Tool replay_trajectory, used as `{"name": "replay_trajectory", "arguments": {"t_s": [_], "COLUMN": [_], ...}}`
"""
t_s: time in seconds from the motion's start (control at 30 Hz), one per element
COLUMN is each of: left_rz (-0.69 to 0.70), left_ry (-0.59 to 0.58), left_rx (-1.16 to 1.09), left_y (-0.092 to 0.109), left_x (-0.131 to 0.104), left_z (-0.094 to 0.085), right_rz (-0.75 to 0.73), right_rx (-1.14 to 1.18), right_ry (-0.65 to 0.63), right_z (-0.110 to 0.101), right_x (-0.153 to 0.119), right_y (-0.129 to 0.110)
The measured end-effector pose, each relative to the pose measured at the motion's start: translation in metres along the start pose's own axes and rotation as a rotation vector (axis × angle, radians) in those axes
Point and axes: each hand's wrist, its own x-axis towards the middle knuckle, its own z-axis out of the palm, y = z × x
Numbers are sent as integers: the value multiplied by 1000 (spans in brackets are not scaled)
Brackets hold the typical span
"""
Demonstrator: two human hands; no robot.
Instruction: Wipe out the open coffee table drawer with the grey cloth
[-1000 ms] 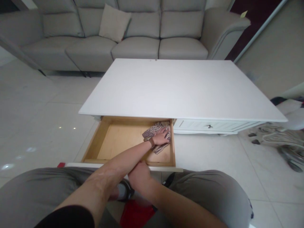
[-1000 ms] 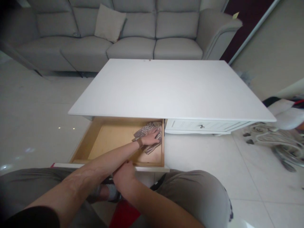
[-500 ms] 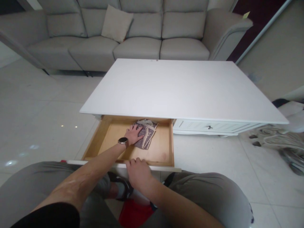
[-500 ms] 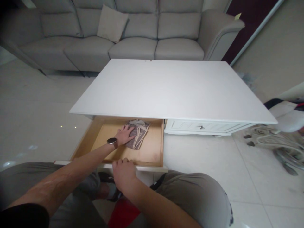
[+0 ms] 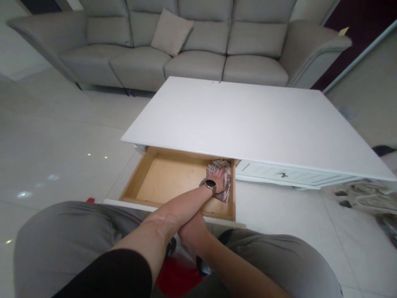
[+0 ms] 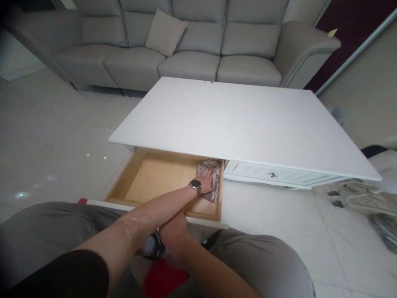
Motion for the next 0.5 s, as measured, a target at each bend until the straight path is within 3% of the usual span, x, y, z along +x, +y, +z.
{"name": "replay_trajectory", "arguments": {"t_s": [0.1, 0.23, 0.37, 0.5], "left_rz": [-43, -56, -176, -362], "left_ry": [10, 42, -5, -61], "left_rx": [-24, 1, 65, 113], "left_y": [-16, -61, -123, -197], "left_x": [-4, -22, -46, -79], "left_z": [2, -1, -12, -26], "right_rz": [-4, -71, -77, -96], "right_rx": [-39, -123, -160, -166], "right_ry": [-51, -126, -46, -25], "right_z": [-4, -3, 2, 5], "right_x": [-1, -4, -6, -6], "right_y": [-2, -3, -1, 2]}}
